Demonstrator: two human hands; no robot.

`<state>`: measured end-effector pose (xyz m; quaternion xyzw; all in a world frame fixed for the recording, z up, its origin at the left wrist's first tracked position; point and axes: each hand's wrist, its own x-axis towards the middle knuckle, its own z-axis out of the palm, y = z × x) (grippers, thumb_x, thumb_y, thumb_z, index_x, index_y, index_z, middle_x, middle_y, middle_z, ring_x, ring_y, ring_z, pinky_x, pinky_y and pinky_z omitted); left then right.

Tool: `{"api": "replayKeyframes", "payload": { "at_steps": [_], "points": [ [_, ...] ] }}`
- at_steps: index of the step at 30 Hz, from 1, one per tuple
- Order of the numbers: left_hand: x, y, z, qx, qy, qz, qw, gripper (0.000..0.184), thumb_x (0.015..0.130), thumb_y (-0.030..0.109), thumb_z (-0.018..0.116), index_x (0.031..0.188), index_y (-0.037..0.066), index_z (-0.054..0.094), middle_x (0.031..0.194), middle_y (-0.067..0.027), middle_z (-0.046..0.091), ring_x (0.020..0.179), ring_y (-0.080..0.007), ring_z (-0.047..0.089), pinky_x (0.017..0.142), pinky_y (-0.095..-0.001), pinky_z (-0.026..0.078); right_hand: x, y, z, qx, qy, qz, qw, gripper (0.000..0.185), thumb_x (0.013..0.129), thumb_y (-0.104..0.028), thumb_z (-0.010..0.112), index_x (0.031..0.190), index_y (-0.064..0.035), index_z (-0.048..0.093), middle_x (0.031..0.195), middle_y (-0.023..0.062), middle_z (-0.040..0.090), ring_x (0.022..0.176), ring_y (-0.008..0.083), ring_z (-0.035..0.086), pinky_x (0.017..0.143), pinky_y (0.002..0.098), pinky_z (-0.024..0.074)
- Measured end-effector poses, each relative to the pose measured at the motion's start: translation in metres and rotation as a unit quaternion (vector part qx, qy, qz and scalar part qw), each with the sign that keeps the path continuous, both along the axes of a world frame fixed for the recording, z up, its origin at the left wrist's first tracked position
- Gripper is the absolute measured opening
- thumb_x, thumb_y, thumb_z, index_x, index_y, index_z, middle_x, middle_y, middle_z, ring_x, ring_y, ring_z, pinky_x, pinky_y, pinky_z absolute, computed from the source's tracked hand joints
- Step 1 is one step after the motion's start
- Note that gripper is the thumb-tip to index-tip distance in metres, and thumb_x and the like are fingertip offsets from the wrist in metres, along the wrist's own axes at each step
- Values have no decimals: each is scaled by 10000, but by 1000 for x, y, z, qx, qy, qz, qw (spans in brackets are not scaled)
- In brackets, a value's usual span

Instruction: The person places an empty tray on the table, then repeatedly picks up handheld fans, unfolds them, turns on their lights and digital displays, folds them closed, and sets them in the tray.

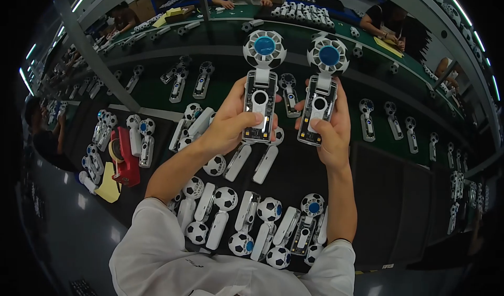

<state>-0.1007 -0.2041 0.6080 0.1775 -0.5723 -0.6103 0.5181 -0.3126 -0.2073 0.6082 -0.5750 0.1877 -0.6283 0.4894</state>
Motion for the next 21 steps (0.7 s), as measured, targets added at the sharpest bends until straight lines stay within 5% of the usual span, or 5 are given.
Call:
{"api": "replayKeyframes", "payload": {
  "at_steps": [21],
  "points": [
    [-1, 16, 6, -15, 14, -16, 1000, 711, 866, 18, 542, 1432, 80, 117, 1290, -216, 430, 981, -274, 624, 786, -468, 595, 2, 10, 0, -18, -29, 32, 999, 864, 730, -27, 528, 1496, 7, 130, 1352, 257, 439, 1043, 281, 610, 719, 351, 604]
  ]
}}
